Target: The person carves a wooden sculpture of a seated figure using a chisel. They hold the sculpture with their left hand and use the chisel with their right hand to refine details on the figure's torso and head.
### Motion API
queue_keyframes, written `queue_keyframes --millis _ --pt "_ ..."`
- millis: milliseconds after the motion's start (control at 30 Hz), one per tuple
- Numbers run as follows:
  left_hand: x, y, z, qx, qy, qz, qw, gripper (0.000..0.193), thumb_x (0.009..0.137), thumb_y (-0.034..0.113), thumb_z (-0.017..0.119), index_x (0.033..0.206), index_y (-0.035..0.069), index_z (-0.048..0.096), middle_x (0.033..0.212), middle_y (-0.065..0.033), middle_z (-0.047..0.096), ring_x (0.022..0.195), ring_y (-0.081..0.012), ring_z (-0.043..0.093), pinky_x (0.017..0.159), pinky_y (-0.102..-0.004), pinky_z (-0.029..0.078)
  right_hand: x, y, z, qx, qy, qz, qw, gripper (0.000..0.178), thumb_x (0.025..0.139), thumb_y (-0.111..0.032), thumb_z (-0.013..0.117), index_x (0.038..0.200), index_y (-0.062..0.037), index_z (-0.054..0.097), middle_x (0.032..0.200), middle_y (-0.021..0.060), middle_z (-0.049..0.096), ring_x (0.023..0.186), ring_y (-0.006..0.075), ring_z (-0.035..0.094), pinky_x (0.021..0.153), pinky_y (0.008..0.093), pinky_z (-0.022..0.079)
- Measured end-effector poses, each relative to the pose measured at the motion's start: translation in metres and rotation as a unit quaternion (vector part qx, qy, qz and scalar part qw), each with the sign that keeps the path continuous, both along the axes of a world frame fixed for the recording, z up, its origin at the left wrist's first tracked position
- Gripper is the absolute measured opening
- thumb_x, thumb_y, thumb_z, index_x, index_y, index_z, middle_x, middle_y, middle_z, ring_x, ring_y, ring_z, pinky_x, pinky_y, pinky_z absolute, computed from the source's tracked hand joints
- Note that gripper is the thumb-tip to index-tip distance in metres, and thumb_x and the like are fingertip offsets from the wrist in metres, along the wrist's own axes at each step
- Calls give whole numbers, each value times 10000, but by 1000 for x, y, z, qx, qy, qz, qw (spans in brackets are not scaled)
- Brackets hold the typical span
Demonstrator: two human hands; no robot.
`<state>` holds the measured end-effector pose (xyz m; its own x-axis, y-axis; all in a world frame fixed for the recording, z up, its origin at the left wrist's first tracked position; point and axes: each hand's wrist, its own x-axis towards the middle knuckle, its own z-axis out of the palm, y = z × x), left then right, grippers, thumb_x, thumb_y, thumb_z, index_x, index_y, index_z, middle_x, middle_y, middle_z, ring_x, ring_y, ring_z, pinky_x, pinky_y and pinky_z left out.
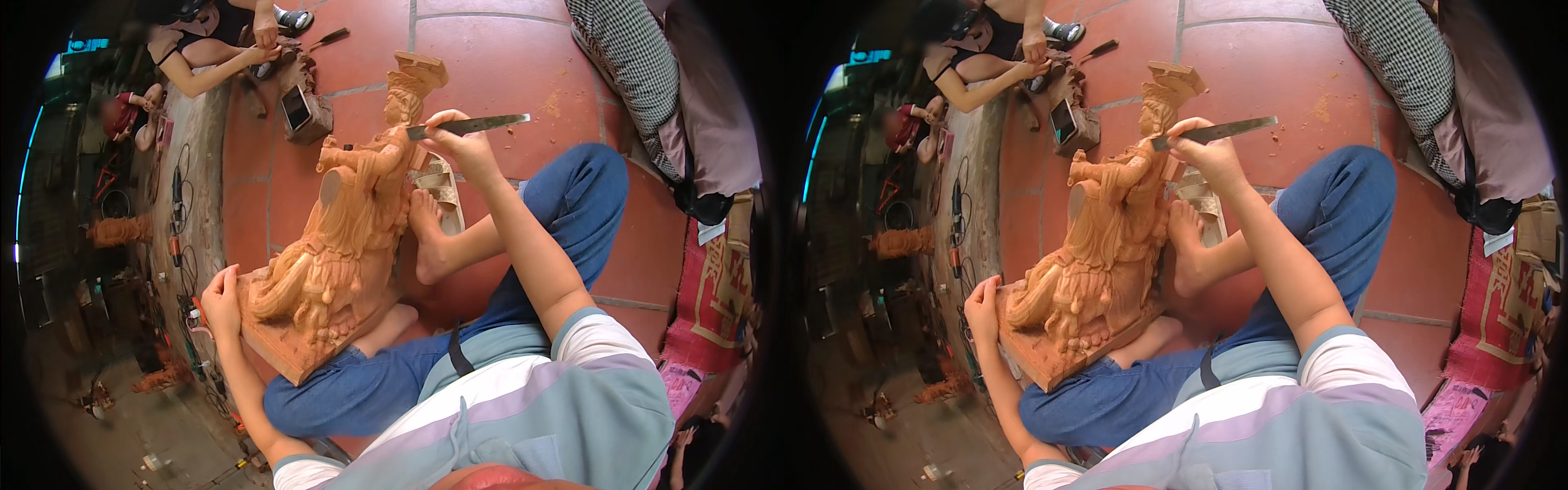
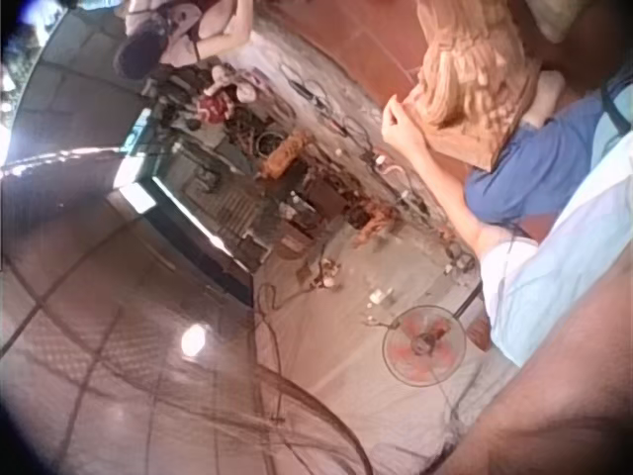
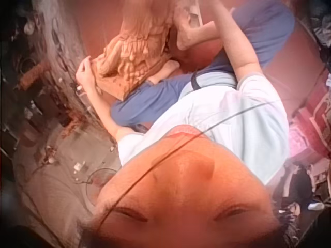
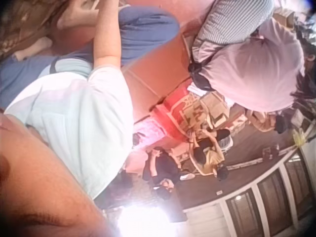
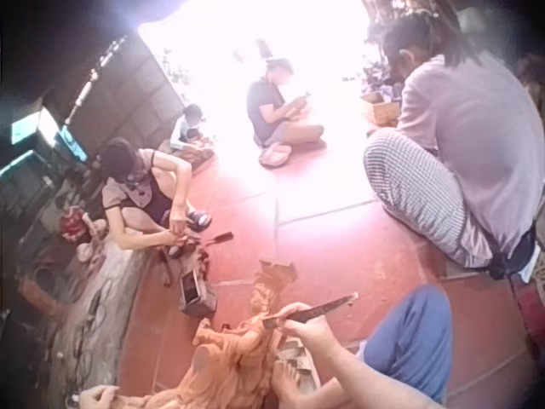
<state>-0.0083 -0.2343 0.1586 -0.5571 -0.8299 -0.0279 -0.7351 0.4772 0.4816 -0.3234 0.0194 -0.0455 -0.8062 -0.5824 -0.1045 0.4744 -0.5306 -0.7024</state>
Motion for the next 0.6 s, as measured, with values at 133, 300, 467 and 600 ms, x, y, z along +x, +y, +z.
queue_keyframes --millis 133,300,467,600 --pt "8 -2 -1 1 1 13 1000 301 936 226 570 1052 -32 672 964 -92 691 887 -151 625 798 -273 471 20 -10 21 20 68 40 997 49 821 -39 681 855 -53 649 881 -12 625 795 62 584 725 221 474" --pt "9 -5 -1 10 -5 2 1000 297 938 221 566 1048 -33 673 958 -88 690 876 -147 622 796 -272 472 3 -8 2 -17 -43 63 997 70 804 11 672 789 -31 618 849 4 627 848 100 587 772 253 472" --pt "9 -8 -2 0 -12 -4 1000 289 941 213 562 1040 -33 677 951 -84 691 870 -140 618 794 -265 473 23 -13 5 -39 97 49 993 75 791 17 663 787 -52 633 830 -6 612 801 90 559 734 240 449" --pt "6 -5 -1 6 -10 -2 1000 281 940 205 563 1042 -30 679 956 -84 691 876 -137 620 798 -265 475 11 -15 -6 -15 46 32 998 74 783 16 659 767 -45 621 798 -9 596 794 95 560 739 243 451"
